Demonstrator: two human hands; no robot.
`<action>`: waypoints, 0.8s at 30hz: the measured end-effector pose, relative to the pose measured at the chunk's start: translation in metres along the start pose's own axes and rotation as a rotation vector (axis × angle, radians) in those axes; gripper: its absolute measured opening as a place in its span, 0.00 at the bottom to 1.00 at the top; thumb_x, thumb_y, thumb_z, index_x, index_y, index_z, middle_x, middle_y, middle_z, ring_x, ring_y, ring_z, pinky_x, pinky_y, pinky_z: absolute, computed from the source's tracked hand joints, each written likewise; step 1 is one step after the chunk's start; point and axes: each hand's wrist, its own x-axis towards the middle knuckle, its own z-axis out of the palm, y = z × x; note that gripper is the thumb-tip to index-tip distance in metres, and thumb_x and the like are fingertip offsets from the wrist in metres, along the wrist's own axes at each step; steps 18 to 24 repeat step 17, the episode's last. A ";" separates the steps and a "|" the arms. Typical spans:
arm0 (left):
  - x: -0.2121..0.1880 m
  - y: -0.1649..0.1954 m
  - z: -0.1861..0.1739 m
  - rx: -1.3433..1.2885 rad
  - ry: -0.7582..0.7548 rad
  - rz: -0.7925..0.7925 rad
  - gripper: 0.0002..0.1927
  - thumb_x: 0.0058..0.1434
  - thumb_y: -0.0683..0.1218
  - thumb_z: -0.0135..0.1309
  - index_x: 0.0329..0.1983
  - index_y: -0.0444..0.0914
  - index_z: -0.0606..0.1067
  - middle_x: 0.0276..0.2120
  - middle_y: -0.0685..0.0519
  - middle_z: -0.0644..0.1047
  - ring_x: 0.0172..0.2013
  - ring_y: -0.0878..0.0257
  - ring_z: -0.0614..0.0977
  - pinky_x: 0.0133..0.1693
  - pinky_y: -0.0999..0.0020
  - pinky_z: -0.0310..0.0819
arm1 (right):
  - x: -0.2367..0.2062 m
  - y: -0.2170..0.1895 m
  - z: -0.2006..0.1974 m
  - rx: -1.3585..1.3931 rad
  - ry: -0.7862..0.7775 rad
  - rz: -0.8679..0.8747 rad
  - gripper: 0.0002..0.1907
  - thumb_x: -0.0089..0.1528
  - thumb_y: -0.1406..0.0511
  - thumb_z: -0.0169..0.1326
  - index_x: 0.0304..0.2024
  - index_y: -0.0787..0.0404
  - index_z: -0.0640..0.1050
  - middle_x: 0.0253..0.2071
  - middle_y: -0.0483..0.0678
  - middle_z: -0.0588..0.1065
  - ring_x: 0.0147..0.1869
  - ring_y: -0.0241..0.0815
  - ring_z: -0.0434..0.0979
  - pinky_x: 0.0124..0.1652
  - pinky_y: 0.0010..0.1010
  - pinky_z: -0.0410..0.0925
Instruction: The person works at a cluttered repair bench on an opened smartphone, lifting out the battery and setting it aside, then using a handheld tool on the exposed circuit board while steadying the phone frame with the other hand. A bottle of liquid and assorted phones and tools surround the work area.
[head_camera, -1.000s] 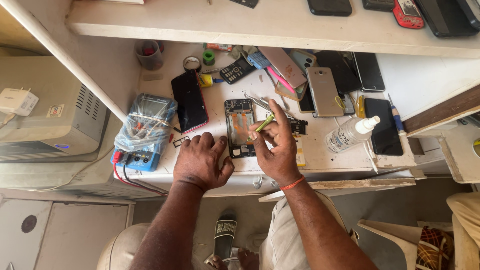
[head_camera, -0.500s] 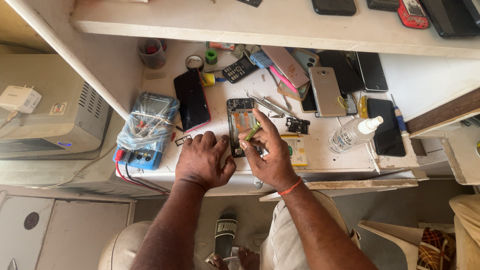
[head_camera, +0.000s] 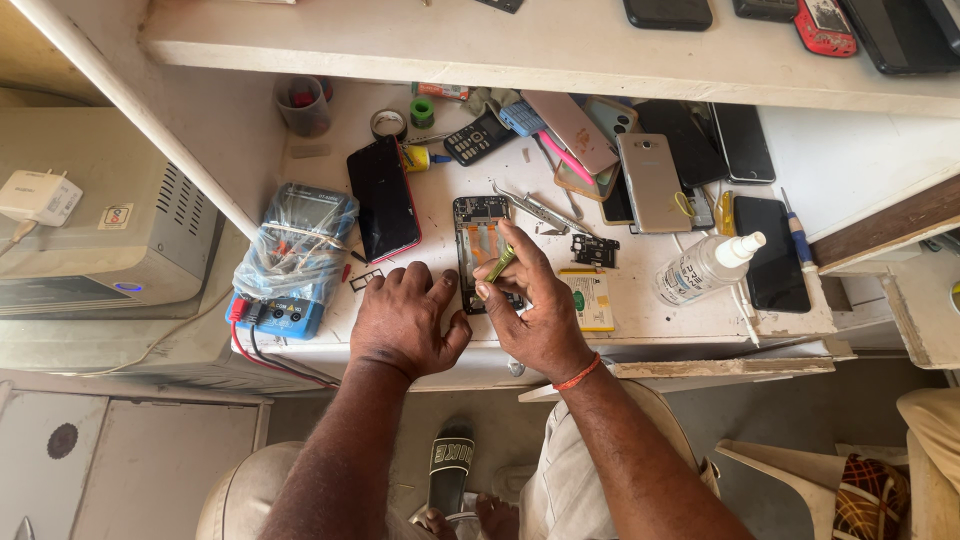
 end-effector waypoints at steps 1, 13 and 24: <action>0.000 0.000 0.000 0.000 0.002 0.001 0.26 0.49 0.57 0.56 0.51 0.43 0.77 0.36 0.48 0.73 0.40 0.50 0.78 0.42 0.50 0.71 | 0.000 -0.001 0.000 -0.013 -0.003 -0.002 0.36 0.67 0.72 0.57 0.75 0.62 0.57 0.46 0.52 0.82 0.52 0.39 0.84 0.55 0.33 0.78; -0.001 0.000 -0.002 -0.011 0.032 0.013 0.29 0.50 0.57 0.54 0.55 0.44 0.76 0.35 0.48 0.73 0.38 0.50 0.78 0.41 0.49 0.71 | 0.005 -0.012 -0.001 -0.223 -0.077 -0.132 0.33 0.64 0.69 0.63 0.70 0.58 0.66 0.58 0.53 0.77 0.52 0.43 0.83 0.50 0.30 0.77; -0.001 0.000 -0.002 -0.010 0.032 0.012 0.29 0.51 0.58 0.54 0.55 0.44 0.76 0.35 0.48 0.73 0.38 0.50 0.78 0.41 0.49 0.71 | 0.007 -0.011 0.001 -0.268 -0.040 -0.193 0.32 0.64 0.67 0.65 0.69 0.57 0.68 0.62 0.54 0.77 0.52 0.43 0.82 0.51 0.31 0.77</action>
